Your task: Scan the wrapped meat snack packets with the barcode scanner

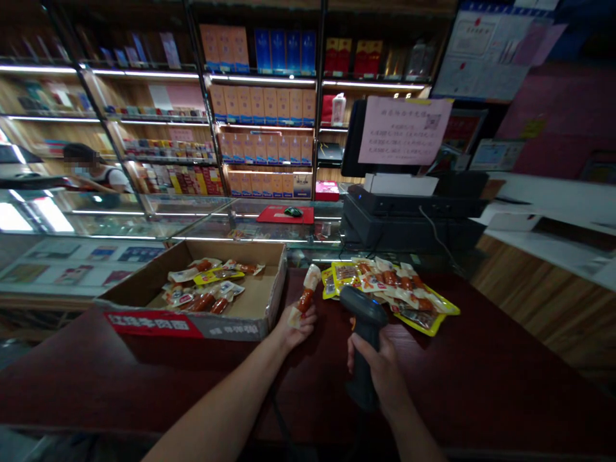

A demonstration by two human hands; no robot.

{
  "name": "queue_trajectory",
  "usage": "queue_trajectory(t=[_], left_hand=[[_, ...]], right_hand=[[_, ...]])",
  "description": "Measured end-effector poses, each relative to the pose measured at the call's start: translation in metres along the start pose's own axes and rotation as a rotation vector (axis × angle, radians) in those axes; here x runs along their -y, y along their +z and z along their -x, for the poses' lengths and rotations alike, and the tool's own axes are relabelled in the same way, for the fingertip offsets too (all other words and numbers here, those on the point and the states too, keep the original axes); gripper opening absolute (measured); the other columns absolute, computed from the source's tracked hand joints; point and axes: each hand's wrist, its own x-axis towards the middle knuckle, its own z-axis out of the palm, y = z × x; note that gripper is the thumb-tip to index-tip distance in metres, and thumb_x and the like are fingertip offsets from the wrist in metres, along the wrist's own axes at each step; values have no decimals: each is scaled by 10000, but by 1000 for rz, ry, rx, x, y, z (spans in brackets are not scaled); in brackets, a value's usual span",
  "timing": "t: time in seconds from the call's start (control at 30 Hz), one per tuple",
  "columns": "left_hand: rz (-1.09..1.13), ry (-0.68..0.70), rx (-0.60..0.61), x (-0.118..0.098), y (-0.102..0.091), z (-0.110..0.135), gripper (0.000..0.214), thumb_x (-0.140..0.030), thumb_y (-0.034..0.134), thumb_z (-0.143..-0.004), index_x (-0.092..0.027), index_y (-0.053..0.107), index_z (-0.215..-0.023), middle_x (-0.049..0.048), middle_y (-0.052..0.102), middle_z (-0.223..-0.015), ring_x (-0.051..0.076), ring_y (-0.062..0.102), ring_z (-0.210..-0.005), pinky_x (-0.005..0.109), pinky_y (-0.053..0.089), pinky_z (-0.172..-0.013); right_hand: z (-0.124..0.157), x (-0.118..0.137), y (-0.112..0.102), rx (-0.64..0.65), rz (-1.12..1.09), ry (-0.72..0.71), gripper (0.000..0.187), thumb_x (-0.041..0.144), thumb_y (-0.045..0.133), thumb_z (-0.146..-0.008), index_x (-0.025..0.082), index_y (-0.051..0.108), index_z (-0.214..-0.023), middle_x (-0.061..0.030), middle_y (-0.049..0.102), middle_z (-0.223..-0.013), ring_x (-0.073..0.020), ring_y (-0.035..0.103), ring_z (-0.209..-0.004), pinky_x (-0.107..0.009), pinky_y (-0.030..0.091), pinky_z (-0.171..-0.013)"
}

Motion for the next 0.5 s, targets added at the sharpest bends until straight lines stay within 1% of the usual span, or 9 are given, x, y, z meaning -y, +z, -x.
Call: queue_trajectory(t=[0.07,0.17,0.27,0.37,0.5], left_hand=[[-91,91,-49,0,8,-8,79,-179,490,-762,-152,456,-696,-37,365,-541,27,278,-372,98,135,-324],[-304,217,-114,-1,29,-28,132,-189,586,-698,-158,460,-718,-41,422,-542,32,330,-371,113,150,-324],[-514,305,-222,2,55,-59,202,-228,644,-673,-156,455,-685,-50,443,-516,42,385,-379,141,248,-353],[-736,371,-317,10,80,-94,180,-241,636,-695,-154,478,-687,-35,512,-554,67,472,-447,182,364,-450],[-1167,395,-456,23,107,-135,76,-196,564,-756,-152,534,-701,-6,568,-598,105,535,-546,217,399,-540]], right_hand=[[-2,5,-10,-28,-9,-12,431,403,704,-646,159,534,-957,51,561,-532,-110,502,-395,-218,416,-378],[-4,12,-28,-88,-5,-46,422,412,708,-644,160,539,-938,50,561,-527,-112,501,-393,-219,418,-370],[-6,18,-47,-150,-9,-54,437,425,720,-630,163,548,-936,47,571,-532,-115,510,-400,-221,425,-374],[-9,28,-65,-193,-17,-58,449,439,751,-584,163,567,-886,43,575,-520,-120,515,-395,-228,427,-376],[-15,49,-90,-263,10,-77,388,439,763,-562,170,564,-757,41,575,-500,-113,512,-374,-216,411,-356]])
